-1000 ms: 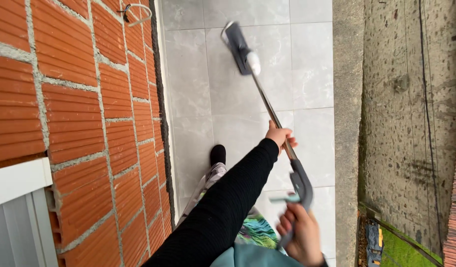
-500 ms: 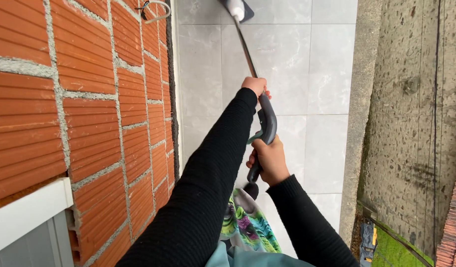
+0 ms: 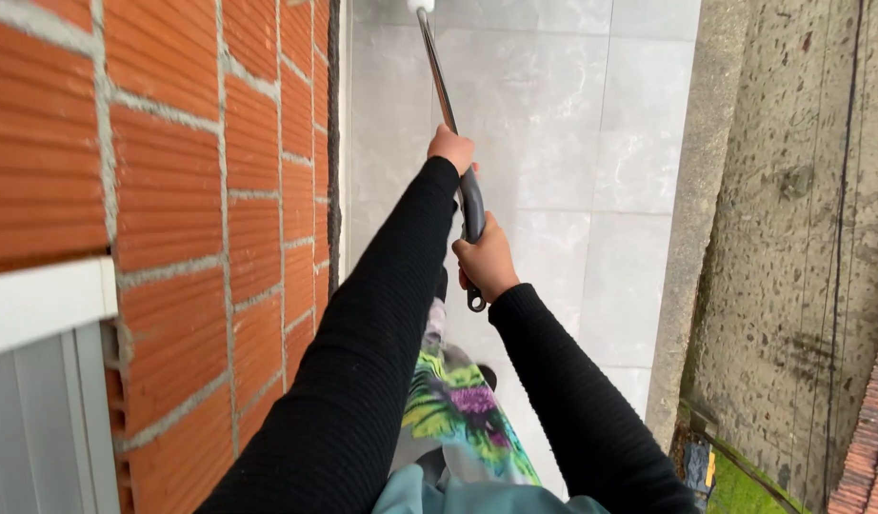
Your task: The person mops the tiled floor of a balcony using a spray mop. They move a black wicker chair to clean the area underneath and then reposition the chair.
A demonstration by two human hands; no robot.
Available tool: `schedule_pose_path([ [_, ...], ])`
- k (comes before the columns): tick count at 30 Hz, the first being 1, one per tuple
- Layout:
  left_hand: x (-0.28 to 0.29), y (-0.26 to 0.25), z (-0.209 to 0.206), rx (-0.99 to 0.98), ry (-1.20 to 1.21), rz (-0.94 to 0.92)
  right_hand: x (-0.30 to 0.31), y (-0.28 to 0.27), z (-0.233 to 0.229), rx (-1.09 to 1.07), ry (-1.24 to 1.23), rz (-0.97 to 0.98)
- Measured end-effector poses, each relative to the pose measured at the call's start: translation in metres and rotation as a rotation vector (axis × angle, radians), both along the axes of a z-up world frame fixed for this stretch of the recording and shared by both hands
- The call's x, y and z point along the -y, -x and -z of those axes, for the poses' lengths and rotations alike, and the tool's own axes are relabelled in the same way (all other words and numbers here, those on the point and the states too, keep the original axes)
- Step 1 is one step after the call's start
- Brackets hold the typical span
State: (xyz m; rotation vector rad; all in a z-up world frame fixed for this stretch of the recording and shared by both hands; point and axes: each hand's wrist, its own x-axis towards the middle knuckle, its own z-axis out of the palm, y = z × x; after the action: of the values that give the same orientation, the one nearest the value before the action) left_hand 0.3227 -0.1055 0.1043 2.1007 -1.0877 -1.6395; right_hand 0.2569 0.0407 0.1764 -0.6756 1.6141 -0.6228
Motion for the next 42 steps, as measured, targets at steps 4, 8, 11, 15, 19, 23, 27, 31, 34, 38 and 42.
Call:
schedule_pose_path([
  [4, -0.066, -0.007, -0.076, -0.023, -0.055, 0.264, -0.074, 0.017, -0.019, -0.02, -0.038, -0.048],
  [8, -0.144, 0.031, 0.109, -0.39, -0.303, -0.332, -0.182, 0.057, -0.078, -0.121, -0.177, -0.079],
  [11, -0.221, 0.071, 0.215, -0.345, -0.33, -0.349, -0.257, 0.104, -0.105, -0.146, -0.324, -0.105],
  [15, -0.313, 0.123, 0.262, 0.443, 0.123, 1.236, -0.327, 0.169, -0.146, -0.11, -0.392, -0.177],
  [19, -0.404, 0.121, 0.105, -0.48, -0.612, -0.393, -0.366, 0.213, -0.193, -0.152, -0.516, -0.271],
  [23, -0.388, 0.114, 0.005, -0.458, -0.571, -0.426, -0.404, 0.23, -0.18, -0.003, -0.533, -0.143],
  [27, -0.366, 0.088, 0.035, -0.425, -0.545, -0.391, -0.376, 0.169, -0.182, 0.027, -0.596, -0.04],
  [31, -0.322, 0.033, 0.094, -0.517, -0.307, -0.414, -0.342, 0.11, -0.123, -0.335, -0.353, -0.543],
  [34, -0.282, -0.018, 0.068, -0.535, -0.302, -0.348, -0.306, 0.067, -0.028, -0.431, -0.089, -0.75],
  [38, -0.234, -0.056, 0.088, -0.45, -0.288, -0.383, -0.219, 0.013, 0.054, -0.477, 0.132, -0.81],
  [42, -0.198, -0.074, 0.062, -0.424, -0.181, -0.409, -0.164, -0.017, 0.078, -0.509, 0.177, -0.739],
])
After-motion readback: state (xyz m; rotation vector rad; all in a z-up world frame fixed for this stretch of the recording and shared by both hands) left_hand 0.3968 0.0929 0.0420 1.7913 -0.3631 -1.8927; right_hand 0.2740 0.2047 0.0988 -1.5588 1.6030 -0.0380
